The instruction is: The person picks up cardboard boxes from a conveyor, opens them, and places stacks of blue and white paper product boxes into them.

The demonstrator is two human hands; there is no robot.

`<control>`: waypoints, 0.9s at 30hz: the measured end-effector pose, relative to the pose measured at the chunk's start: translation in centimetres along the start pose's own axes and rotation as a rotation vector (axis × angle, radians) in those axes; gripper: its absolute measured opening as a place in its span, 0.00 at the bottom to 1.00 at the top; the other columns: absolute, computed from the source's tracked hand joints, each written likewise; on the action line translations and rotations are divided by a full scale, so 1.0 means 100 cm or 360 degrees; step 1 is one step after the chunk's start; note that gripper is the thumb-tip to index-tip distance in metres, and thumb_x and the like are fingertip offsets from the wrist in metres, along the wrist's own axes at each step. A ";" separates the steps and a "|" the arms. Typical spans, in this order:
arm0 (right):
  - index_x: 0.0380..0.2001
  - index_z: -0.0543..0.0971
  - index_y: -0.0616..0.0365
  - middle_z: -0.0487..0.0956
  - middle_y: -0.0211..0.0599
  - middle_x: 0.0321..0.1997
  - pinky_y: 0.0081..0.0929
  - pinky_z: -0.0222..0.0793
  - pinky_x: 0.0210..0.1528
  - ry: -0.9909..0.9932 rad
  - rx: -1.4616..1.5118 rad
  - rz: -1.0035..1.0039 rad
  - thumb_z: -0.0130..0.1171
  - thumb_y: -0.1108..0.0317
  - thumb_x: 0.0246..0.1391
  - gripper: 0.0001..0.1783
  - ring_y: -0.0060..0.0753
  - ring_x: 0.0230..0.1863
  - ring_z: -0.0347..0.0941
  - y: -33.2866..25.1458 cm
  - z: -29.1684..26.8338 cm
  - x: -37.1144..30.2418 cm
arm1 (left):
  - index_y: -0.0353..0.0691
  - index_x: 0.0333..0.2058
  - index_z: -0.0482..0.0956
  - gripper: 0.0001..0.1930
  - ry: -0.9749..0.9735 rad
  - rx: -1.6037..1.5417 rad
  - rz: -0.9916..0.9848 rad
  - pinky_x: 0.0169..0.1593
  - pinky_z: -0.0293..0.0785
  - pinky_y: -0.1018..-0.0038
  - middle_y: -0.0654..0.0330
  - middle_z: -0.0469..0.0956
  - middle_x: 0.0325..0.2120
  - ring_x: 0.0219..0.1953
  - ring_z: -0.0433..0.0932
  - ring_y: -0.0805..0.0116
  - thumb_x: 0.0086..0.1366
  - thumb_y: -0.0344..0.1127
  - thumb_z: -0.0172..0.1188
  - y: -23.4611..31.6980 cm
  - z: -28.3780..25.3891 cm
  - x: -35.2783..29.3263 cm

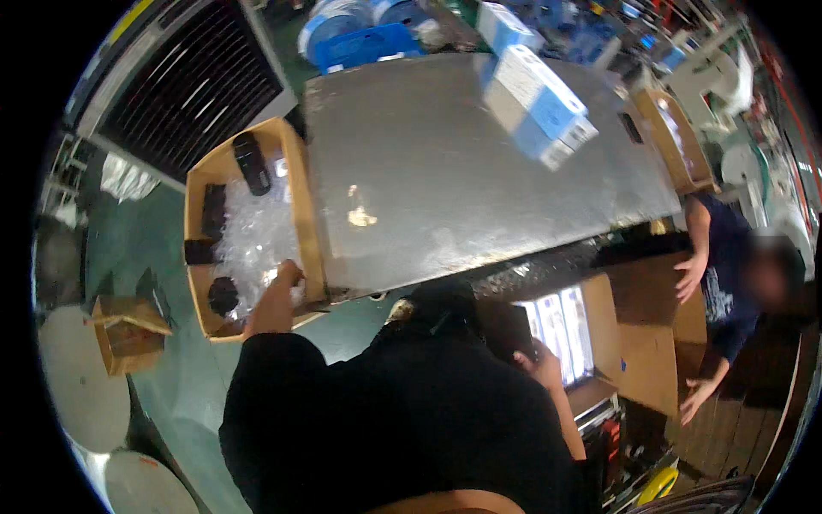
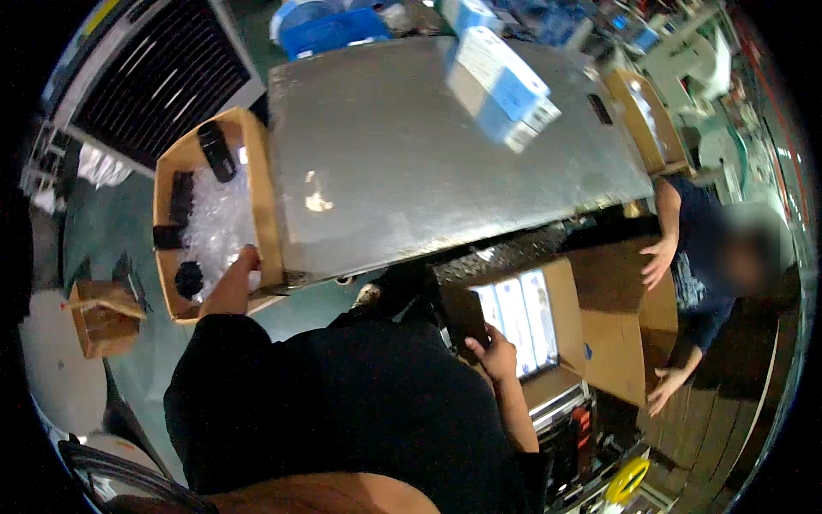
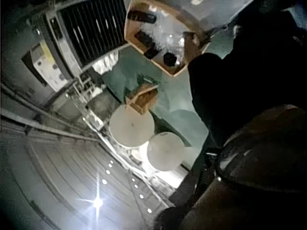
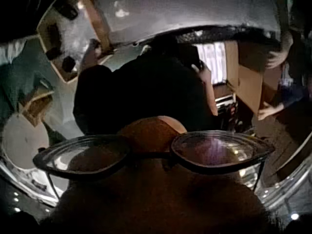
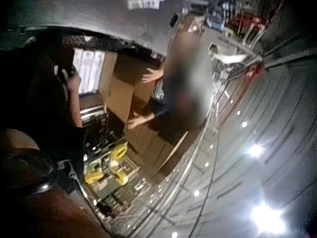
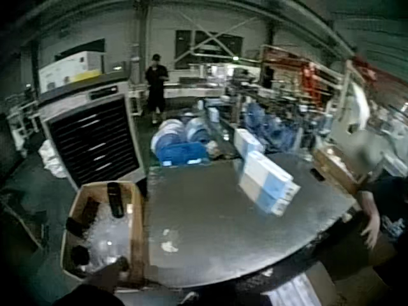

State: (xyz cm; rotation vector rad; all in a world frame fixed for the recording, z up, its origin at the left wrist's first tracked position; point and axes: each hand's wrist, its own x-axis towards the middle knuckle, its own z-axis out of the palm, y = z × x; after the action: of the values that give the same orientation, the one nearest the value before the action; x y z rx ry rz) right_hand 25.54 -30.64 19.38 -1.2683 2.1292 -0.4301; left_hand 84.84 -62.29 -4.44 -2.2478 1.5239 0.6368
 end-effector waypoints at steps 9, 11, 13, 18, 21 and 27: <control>0.37 0.82 0.52 0.81 0.45 0.30 0.40 0.73 0.35 -0.0195 -0.0424 0.0005 0.60 0.49 0.50 0.20 0.51 0.33 0.78 0.005 0.004 0.011 | 0.38 0.36 0.81 0.07 0.0039 -0.1586 0.0045 0.26 0.76 0.74 0.58 0.81 0.31 0.24 0.80 0.70 0.58 0.30 0.60 -0.051 -0.099 -0.068; 0.36 0.82 0.54 0.81 0.44 0.29 0.38 0.72 0.35 -0.0156 -0.0419 0.0080 0.64 0.48 0.47 0.21 0.48 0.32 0.78 -0.023 -0.006 0.010 | 0.37 0.42 0.78 0.11 0.0187 -0.2030 0.0198 0.24 0.74 0.76 0.58 0.81 0.31 0.25 0.79 0.72 0.59 0.29 0.60 -0.061 -0.121 -0.074; 0.32 0.82 0.57 0.81 0.42 0.27 0.35 0.71 0.33 0.0236 -0.0340 -0.0017 0.69 0.52 0.44 0.20 0.43 0.29 0.77 -0.039 -0.001 0.017 | 0.36 0.46 0.75 0.15 0.0319 -0.2208 0.0374 0.24 0.72 0.77 0.58 0.81 0.32 0.25 0.79 0.73 0.60 0.28 0.60 -0.018 -0.169 -0.105; 0.23 0.81 0.61 0.78 0.40 0.22 0.30 0.67 0.28 0.0510 0.0279 -0.0461 0.71 0.62 0.44 0.13 0.39 0.25 0.74 -0.123 0.021 0.070 | 0.36 0.46 0.73 0.14 -0.0083 -0.2343 0.1032 0.28 0.70 0.80 0.57 0.82 0.33 0.25 0.77 0.76 0.62 0.31 0.60 0.142 -0.189 -0.183; 0.35 0.81 0.62 0.81 0.40 0.32 0.27 0.71 0.37 0.0295 0.0612 -0.0434 0.68 0.58 0.48 0.17 0.31 0.32 0.77 -0.169 0.034 0.086 | 0.37 0.47 0.73 0.13 -0.0537 -0.2229 0.1444 0.29 0.71 0.81 0.57 0.82 0.33 0.26 0.78 0.76 0.64 0.30 0.58 0.235 -0.158 -0.235; 0.27 0.77 0.62 0.77 0.34 0.22 0.27 0.66 0.31 0.0371 0.1105 -0.0063 0.61 0.58 0.55 0.16 0.24 0.26 0.69 -0.052 0.034 0.070 | 0.38 0.58 0.65 0.22 -0.0996 -0.1810 0.1618 0.38 0.72 0.80 0.54 0.76 0.48 0.34 0.79 0.73 0.66 0.31 0.54 0.317 -0.100 -0.328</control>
State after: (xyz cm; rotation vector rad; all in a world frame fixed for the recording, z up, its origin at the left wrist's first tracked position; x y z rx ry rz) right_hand 28.76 -39.18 17.33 -0.8791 1.8663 -1.2548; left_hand 46.48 -53.44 20.65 -1.1948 2.0890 2.6975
